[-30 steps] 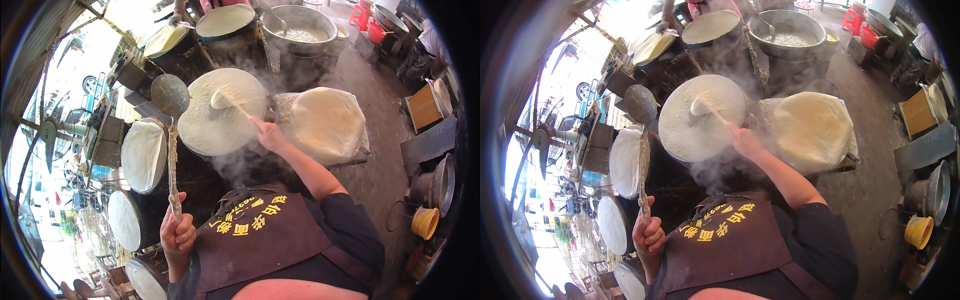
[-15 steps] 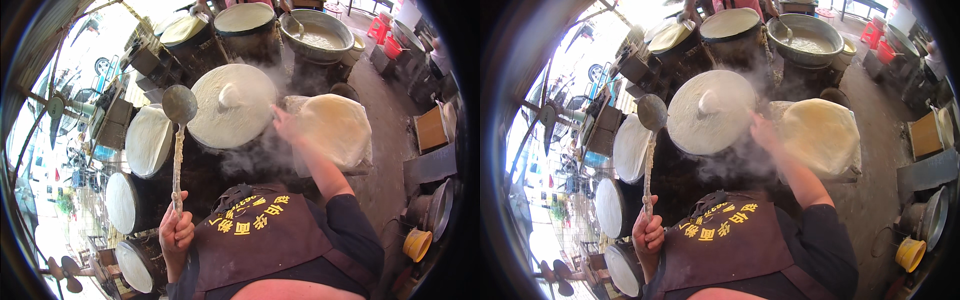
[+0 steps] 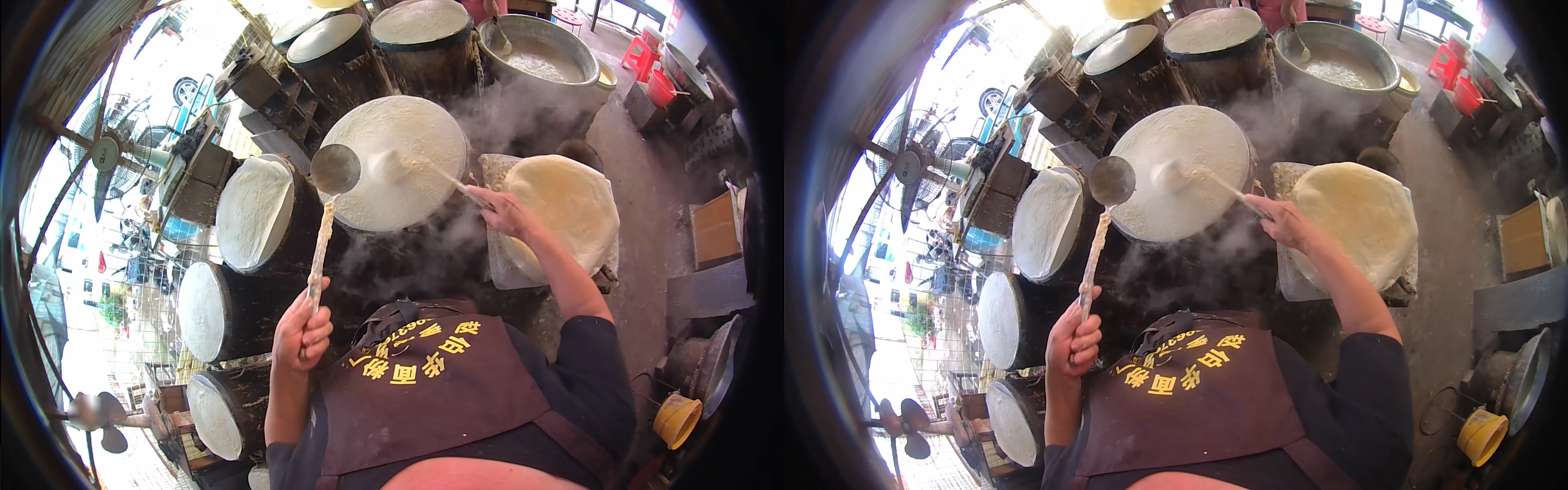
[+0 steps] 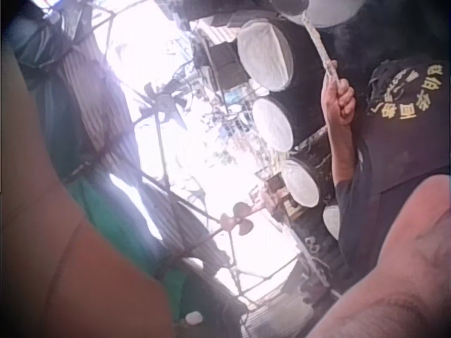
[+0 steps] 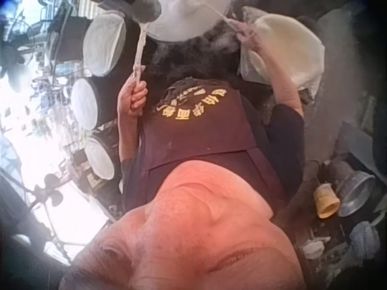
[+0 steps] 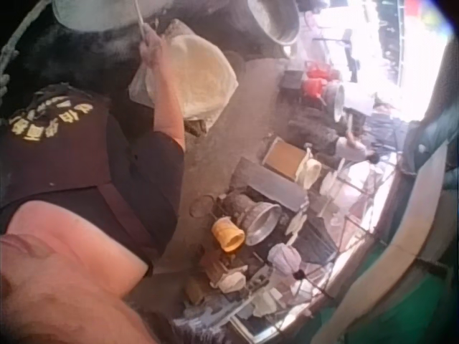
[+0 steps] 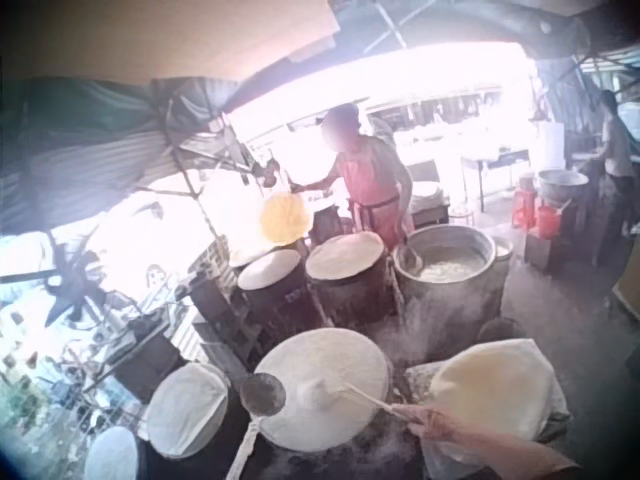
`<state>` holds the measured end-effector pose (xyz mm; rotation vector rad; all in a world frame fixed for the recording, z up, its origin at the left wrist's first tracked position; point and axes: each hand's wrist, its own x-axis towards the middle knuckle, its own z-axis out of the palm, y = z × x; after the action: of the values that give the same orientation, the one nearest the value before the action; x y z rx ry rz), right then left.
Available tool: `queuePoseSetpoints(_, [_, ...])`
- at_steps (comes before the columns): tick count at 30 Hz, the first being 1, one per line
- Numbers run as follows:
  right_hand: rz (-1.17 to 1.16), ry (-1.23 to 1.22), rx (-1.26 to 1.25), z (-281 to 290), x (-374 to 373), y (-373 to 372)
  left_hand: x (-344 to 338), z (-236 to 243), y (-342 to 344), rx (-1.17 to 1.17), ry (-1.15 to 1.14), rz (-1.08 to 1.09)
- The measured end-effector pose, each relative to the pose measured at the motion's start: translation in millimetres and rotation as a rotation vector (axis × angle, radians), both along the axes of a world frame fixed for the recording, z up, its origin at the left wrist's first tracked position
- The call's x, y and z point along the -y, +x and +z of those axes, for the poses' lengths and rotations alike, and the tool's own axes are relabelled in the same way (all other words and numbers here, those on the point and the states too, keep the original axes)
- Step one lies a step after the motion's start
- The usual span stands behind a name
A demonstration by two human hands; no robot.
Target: The person ladles batter onto multiple vertical cylindrical griddles, spreads it evenly with a wooden tool, and peels off the cooked crepes. The person stacks the finished crepes on a nearby surface.
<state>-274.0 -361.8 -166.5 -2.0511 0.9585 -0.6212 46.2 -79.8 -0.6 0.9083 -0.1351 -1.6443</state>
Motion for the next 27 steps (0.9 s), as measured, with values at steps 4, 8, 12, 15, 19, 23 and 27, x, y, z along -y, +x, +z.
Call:
queuePoseSetpoints(4, [-0.325,0.281,0.137,-18.6,-54.5,0.2,41.0,-22.8,14.2,0.236,0.094,-0.046])
queuePoseSetpoints(8, [-0.280,0.416,0.236,-14.6,-119.5,42.4,81.9,-50.3,21.7,0.541,0.088,-0.109])
queuePoseSetpoints(12, [-0.289,0.573,0.415,-14.2,-148.7,66.6,113.0,-63.0,23.5,0.903,0.098,-0.202])
queuePoseSetpoints(15, [-0.511,0.647,0.610,-17.9,-167.2,85.4,118.5,-58.8,13.3,1.040,0.098,-0.241])
queuePoseSetpoints(19, [-0.322,0.722,0.589,-39.3,-194.7,116.1,115.3,-49.2,-19.7,0.761,0.158,-0.252])
queuePoseSetpoints(23, [-0.226,0.616,0.433,-36.2,-210.7,131.8,100.4,-43.4,-85.8,0.318,0.173,-0.021])
queuePoseSetpoints(27, [-0.181,0.069,0.332,-7.6,-212.6,110.7,79.3,-41.8,-14.5,-0.521,0.121,-0.079])
